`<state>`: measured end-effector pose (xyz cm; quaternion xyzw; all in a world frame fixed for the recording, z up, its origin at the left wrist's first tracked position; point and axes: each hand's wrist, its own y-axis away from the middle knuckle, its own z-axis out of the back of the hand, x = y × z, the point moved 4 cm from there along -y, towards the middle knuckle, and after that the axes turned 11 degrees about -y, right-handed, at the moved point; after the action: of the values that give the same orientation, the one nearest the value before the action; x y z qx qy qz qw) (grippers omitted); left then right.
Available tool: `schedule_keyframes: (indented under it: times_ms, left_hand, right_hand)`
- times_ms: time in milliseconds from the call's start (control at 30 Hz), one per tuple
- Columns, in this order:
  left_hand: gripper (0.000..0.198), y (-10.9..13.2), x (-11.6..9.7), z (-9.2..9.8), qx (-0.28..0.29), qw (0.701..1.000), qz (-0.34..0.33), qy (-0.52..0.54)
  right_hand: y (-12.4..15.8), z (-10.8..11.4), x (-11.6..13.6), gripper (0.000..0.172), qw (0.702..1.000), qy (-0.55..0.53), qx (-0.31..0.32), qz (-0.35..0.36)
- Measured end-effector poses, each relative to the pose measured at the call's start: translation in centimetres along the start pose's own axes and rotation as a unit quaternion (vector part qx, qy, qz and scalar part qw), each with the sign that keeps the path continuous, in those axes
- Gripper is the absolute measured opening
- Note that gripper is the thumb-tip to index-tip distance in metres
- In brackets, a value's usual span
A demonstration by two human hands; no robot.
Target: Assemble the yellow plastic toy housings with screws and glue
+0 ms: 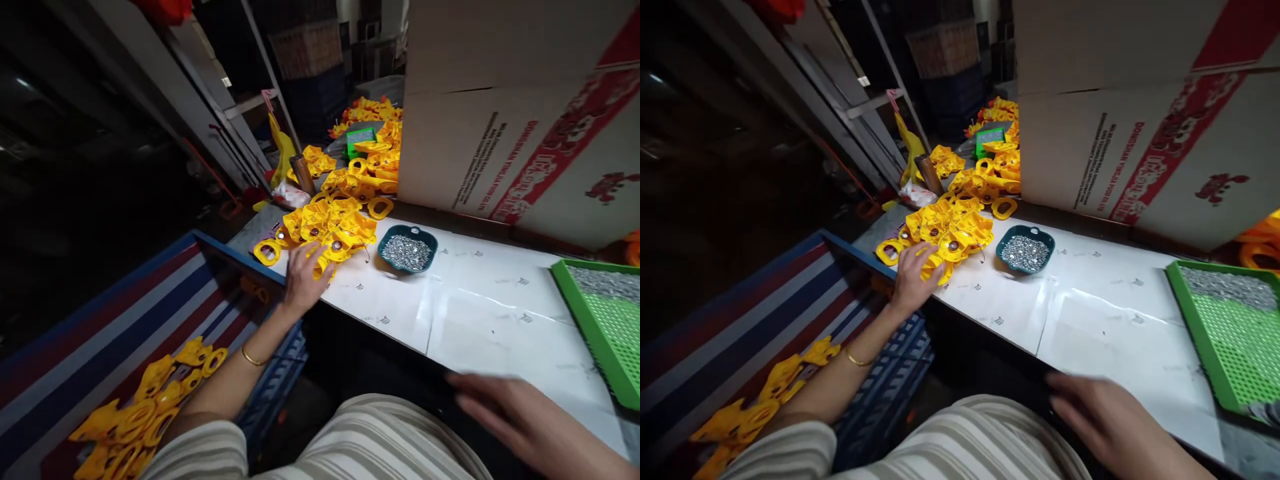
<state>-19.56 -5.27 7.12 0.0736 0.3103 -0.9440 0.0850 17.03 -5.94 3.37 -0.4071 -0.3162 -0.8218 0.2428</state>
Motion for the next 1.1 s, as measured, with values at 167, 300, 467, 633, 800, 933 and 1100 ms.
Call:
schedule_keyframes:
  times_ms: [167, 300, 467, 633, 800, 933, 1100]
  left_hand:
    - [0.071, -0.7, 7.0, -1.8, 0.134, 0.987, 0.08, -0.021]
    - [0.06, 0.2, 7.5, -2.8, 0.145, 0.984, 0.097, 0.035]
    - [0.056, 0.6, 7.2, -2.9, 0.121, 0.972, 0.153, 0.13]
    - [0.053, 0.3, 7.3, -3.5, 0.13, 0.956, 0.184, 0.19]
    - [0.045, -0.1, 6.2, -2.3, 0.035, 0.968, 0.159, 0.191]
    - [0.034, -0.2, 3.5, 0.9, -0.063, 0.982, 0.102, 0.145]
    - [0.026, 1.3, -4.4, 1.7, -0.062, 0.982, 0.018, 0.18]
  right_hand:
    - [-16.2, -4.8, 6.8, 0.056, 0.955, -0.288, 0.071, 0.015]
    - [-23.2, -7.8, 9.4, 0.049, 0.936, -0.349, 0.017, 0.04]
    - [-24.5, -8.7, 9.6, 0.045, 0.957, -0.281, -0.048, 0.048]
    - [-23.9, -7.2, 10.2, 0.033, 0.973, -0.191, -0.108, 0.067]
    - [-24.0, -6.6, 11.6, 0.028, 0.966, -0.202, -0.116, 0.111]
    - [-21.6, -5.6, 12.6, 0.033, 0.941, -0.277, -0.107, 0.159]
    - [-12.7, -1.5, 10.2, 0.036, 0.908, -0.372, -0.103, 0.165]
